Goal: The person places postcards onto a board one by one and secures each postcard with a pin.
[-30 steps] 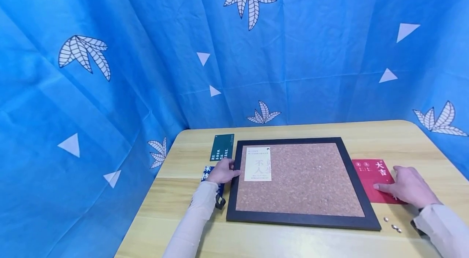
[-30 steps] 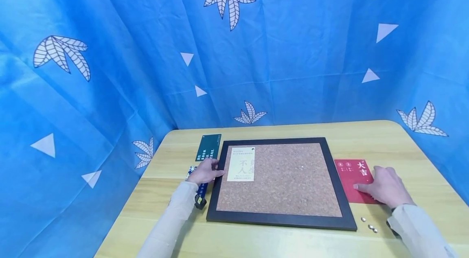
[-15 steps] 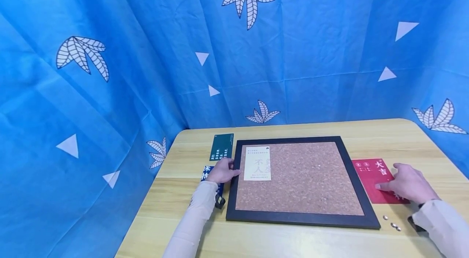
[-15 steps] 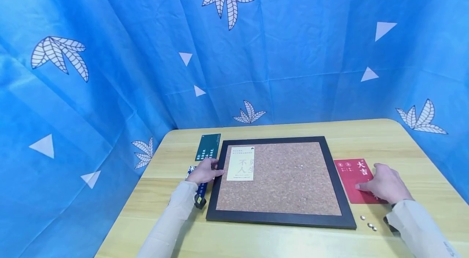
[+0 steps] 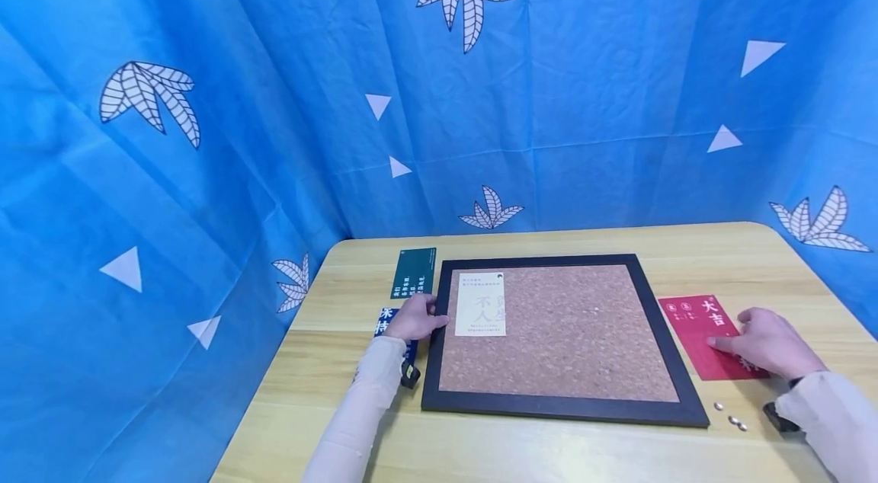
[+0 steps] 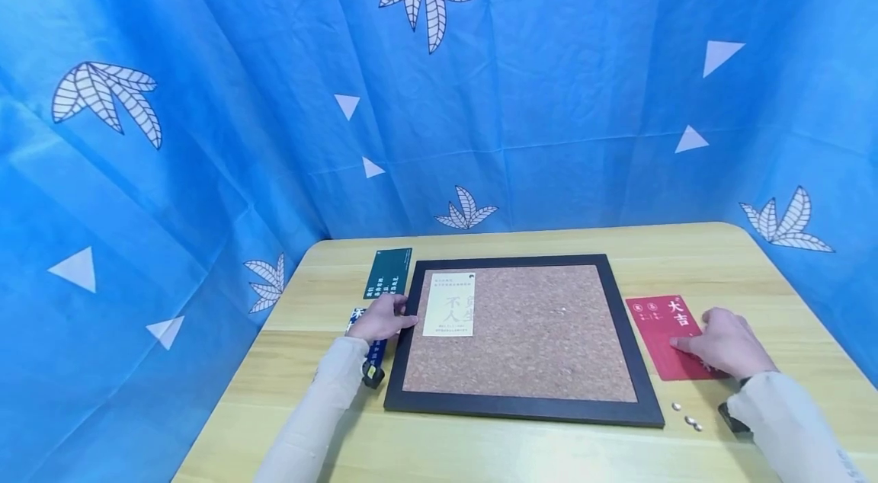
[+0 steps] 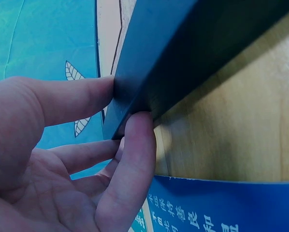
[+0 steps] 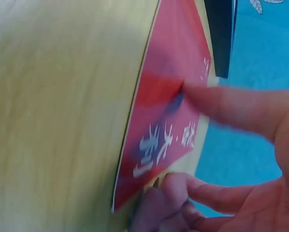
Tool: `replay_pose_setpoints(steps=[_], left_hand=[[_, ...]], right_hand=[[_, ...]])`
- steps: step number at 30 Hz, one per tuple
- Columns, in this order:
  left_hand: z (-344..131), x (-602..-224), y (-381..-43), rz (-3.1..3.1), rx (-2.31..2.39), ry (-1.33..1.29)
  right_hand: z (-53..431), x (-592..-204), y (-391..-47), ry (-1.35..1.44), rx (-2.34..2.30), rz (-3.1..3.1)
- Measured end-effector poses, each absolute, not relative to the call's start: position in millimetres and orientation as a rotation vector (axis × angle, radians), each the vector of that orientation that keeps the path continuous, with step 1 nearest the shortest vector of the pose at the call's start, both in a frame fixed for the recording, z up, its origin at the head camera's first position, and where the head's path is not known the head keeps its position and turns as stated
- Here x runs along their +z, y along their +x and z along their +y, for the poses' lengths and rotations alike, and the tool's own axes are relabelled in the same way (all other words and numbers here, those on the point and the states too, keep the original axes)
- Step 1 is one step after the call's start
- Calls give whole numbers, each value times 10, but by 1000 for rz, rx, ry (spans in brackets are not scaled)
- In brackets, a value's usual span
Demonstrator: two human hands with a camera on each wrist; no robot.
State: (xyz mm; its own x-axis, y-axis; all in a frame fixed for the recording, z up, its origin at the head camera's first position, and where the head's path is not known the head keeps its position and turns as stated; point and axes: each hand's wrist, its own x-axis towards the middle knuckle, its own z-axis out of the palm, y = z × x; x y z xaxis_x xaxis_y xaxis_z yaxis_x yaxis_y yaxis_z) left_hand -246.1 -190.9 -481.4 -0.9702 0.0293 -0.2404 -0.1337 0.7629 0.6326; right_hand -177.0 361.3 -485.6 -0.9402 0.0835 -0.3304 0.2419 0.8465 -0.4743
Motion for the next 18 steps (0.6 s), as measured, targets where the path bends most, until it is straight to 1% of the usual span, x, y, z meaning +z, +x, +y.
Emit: replay_pose_setpoints(steps=[8, 18], left_hand=[[-1924, -4817, -2456, 2738, 1000, -80], [-1911, -4800, -2440, 2738, 997, -63]], right_hand=[[3475, -4801, -1748, 214, -665, 2842], [3574, -4854, -1736, 281, -752, 2705]])
